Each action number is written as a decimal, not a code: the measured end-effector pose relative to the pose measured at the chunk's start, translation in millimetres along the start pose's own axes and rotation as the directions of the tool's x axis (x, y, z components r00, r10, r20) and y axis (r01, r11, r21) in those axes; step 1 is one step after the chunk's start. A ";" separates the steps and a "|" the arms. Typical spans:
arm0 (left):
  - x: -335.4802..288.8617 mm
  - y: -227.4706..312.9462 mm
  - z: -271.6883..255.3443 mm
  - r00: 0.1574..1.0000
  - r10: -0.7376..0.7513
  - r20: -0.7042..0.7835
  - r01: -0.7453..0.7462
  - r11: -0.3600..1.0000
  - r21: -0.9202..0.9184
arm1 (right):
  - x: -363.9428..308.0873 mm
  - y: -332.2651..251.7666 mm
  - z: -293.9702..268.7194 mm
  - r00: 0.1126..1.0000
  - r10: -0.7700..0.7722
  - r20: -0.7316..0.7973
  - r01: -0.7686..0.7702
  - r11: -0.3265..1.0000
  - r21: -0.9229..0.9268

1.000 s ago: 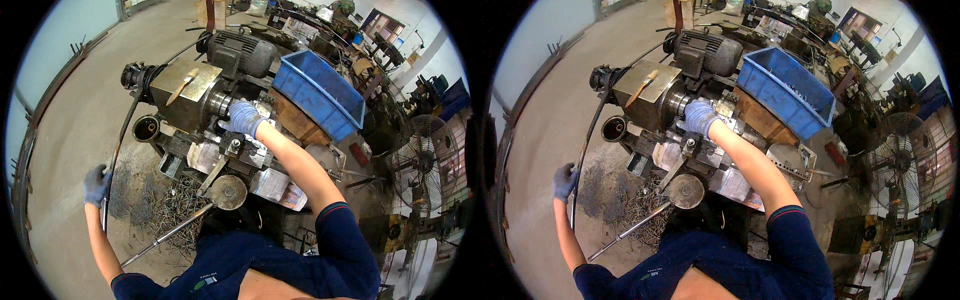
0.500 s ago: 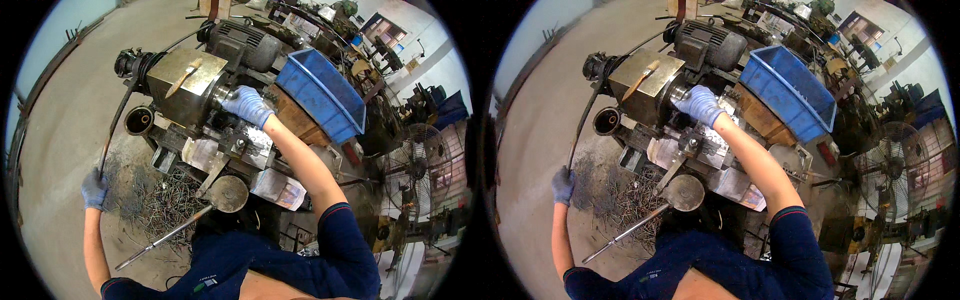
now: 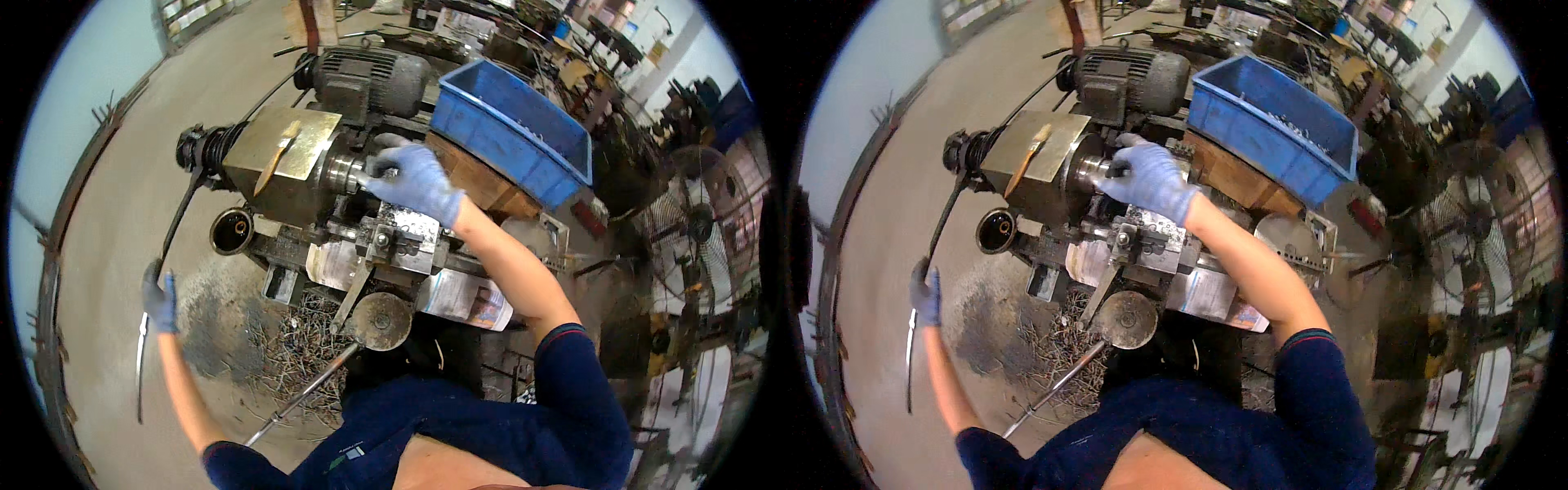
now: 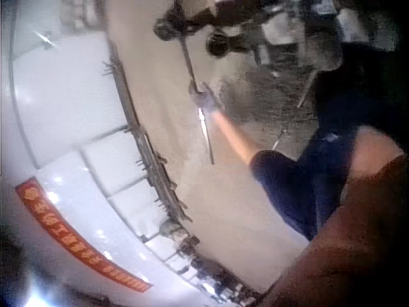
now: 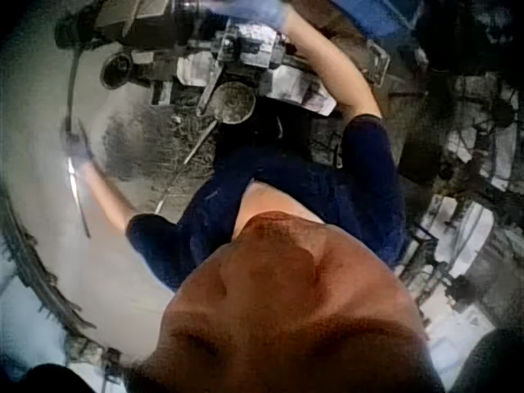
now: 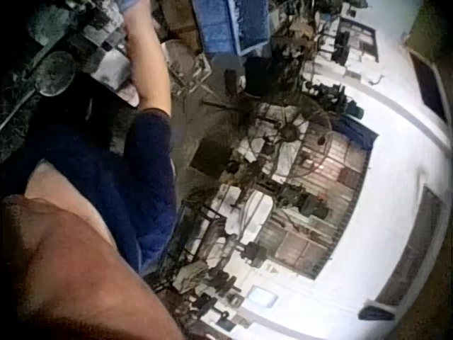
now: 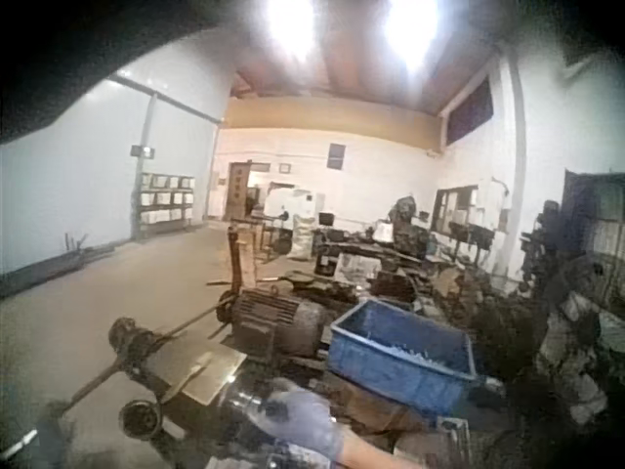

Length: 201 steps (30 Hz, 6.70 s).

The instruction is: The person operates a manual lathe to process small metal components. They use a lever to control the machine speed, pick up pieces from a blue bin by hand, insert them into the lathe chuck, and then place the processed parts into a wire basket.

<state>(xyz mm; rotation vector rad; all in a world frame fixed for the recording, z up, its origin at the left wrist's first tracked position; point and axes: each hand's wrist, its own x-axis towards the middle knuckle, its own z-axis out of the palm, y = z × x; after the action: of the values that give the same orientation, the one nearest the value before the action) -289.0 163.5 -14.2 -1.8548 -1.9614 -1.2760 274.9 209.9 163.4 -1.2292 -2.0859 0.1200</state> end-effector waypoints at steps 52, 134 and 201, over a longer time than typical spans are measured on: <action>-177.8 291.3 14.4 0.270 0.244 0.932 0.059 0.961 -0.269 | -493.6 124.9 -151.6 0.218 0.859 -0.464 -0.854 -0.063 -0.517; -28.4 69.9 -38.4 0.709 -0.361 0.606 0.416 0.908 0.055 | 4.3 -9.1 3.9 0.866 0.090 0.492 0.179 0.862 -0.474; -34.5 78.0 -27.2 0.691 -0.383 0.613 0.563 0.818 -0.123 | -102.2 -12.5 -81.3 0.988 -0.052 0.145 0.043 0.997 0.067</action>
<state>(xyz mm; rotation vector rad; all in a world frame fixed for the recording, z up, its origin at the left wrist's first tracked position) -224.5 109.9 17.2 -2.1285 -2.8760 -1.3069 346.3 100.5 176.1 -1.1622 -2.2181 0.2605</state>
